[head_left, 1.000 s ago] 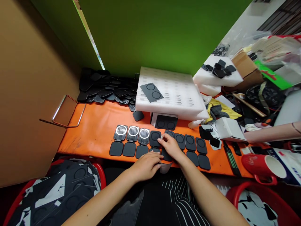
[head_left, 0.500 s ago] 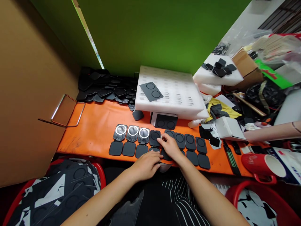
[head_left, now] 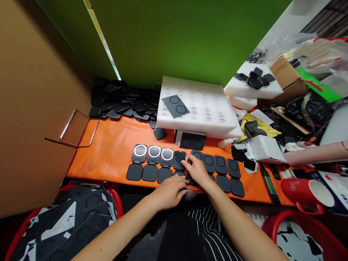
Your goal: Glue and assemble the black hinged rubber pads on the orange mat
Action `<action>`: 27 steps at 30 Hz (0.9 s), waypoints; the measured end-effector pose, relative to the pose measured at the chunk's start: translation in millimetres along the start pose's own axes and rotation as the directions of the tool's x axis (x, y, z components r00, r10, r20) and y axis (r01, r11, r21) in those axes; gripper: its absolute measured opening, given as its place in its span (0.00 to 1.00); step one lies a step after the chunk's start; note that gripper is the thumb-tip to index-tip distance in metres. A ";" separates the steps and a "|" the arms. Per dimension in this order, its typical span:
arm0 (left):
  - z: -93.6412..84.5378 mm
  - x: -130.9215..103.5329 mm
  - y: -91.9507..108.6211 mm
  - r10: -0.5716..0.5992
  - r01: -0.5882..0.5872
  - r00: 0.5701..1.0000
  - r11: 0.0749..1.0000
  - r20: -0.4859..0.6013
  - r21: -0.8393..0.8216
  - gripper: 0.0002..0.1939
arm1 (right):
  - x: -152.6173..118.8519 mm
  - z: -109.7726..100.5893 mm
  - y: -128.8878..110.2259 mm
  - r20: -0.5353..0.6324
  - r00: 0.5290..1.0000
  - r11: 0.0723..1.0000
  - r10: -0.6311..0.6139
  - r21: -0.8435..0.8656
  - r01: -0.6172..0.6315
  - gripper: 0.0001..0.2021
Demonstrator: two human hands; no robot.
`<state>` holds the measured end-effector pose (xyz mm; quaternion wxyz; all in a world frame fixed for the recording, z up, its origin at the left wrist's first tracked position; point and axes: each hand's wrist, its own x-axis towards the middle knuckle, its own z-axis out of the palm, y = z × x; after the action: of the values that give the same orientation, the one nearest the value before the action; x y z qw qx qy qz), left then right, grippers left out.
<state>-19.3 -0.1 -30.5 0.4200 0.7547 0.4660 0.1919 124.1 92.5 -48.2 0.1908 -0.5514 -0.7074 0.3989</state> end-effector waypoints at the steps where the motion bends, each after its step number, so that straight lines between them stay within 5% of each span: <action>1: 0.1 0.0 -0.3 0.000 0.000 1.000 1.000 0.000 0.000 0.10 | 0.1 -0.2 -0.7 -0.002 1.000 1.000 -0.004 -0.008 0.004 0.09; 6: -0.4 0.5 -0.8 0.004 -0.004 1.000 1.000 0.003 -0.001 0.10 | -1.5 -1.9 -6.2 0.002 0.999 0.995 -0.033 -0.093 0.033 0.08; 10: -1.9 1.6 0.0 -0.002 0.002 1.000 1.000 0.016 0.004 0.10 | 1.4 -3.0 -11.8 0.006 0.989 0.913 -0.147 -0.385 0.138 0.08; 14: -1.4 2.1 0.7 -0.012 0.012 1.000 1.000 0.023 0.010 0.10 | 19.9 -7.7 -15.5 -0.165 0.977 0.789 -0.134 -0.614 0.004 0.10; 17: -0.3 1.8 2.5 -0.017 0.017 1.000 1.000 -0.013 -0.019 0.11 | 25.9 -19.4 -23.6 -0.214 0.971 0.830 -0.111 -0.557 -0.028 0.06; 21: 0.7 1.7 8.2 -0.200 0.145 0.950 0.962 -0.239 -0.230 0.09 | -9.6 -34.5 -40.9 -0.053 0.942 0.901 -0.331 -0.316 0.299 0.10; 24: 1.5 1.1 14.2 -0.492 0.199 0.833 0.695 -0.254 -0.691 0.11 | -49.8 -33.3 -46.4 0.131 0.863 0.792 -0.488 -0.347 0.501 0.10; 27: 1.2 -2.3 20.7 -0.645 0.181 0.761 0.096 0.077 -0.979 0.09 | -73.1 -25.7 -43.7 0.229 0.847 0.706 -0.480 -0.473 0.528 0.08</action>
<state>-8.4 -7.1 -14.2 0.7249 0.1137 0.5148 0.4433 138.3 30.2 13.7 0.1051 -0.3492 -0.9190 0.1497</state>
